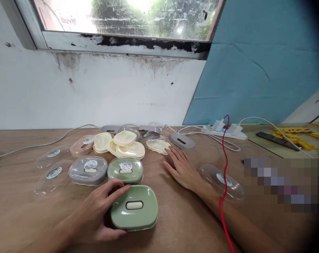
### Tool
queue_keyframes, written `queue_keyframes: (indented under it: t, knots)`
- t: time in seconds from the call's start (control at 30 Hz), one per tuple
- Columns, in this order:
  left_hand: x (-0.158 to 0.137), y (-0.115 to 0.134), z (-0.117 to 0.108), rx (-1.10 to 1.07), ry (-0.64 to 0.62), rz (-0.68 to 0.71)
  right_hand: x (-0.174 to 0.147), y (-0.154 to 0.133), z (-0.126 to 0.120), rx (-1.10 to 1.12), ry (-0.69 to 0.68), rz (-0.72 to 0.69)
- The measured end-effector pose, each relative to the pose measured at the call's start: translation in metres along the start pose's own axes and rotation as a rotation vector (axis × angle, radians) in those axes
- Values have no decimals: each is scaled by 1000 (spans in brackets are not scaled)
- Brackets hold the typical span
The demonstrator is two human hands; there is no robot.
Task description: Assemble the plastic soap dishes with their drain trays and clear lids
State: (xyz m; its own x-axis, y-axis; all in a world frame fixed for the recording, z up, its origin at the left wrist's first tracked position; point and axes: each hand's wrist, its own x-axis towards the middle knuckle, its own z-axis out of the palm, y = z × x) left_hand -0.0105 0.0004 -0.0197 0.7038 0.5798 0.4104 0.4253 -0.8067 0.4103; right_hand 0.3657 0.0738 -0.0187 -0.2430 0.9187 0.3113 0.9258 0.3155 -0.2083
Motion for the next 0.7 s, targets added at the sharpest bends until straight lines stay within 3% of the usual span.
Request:
queue_keyframes:
  t: [0.17,0.3,0.37,0.43,0.57,0.63,0.7]
  knots:
    - [-1,-2,2,30,-1,3,8,10,4,-8,-133,34]
    - [-1,-3,2,31,-1,6,8,-2,-8,-6,-60,-4]
    - [-1,-3,2,36,-8,-1,6,-5,-13,-101,-7,61]
    - [-1,-3,1,40,-11,-2,3,-1,-16,-253,1,232]
    - [0,-2,1,35,-10,7,-7,32,-23,-366,-139,567]
    - [0,-2,2,35,-4,6,-13,55,-29,-315,-182,580]
    - [0,-2,3,36,-1,0,-19,74,-36,-242,-186,499]
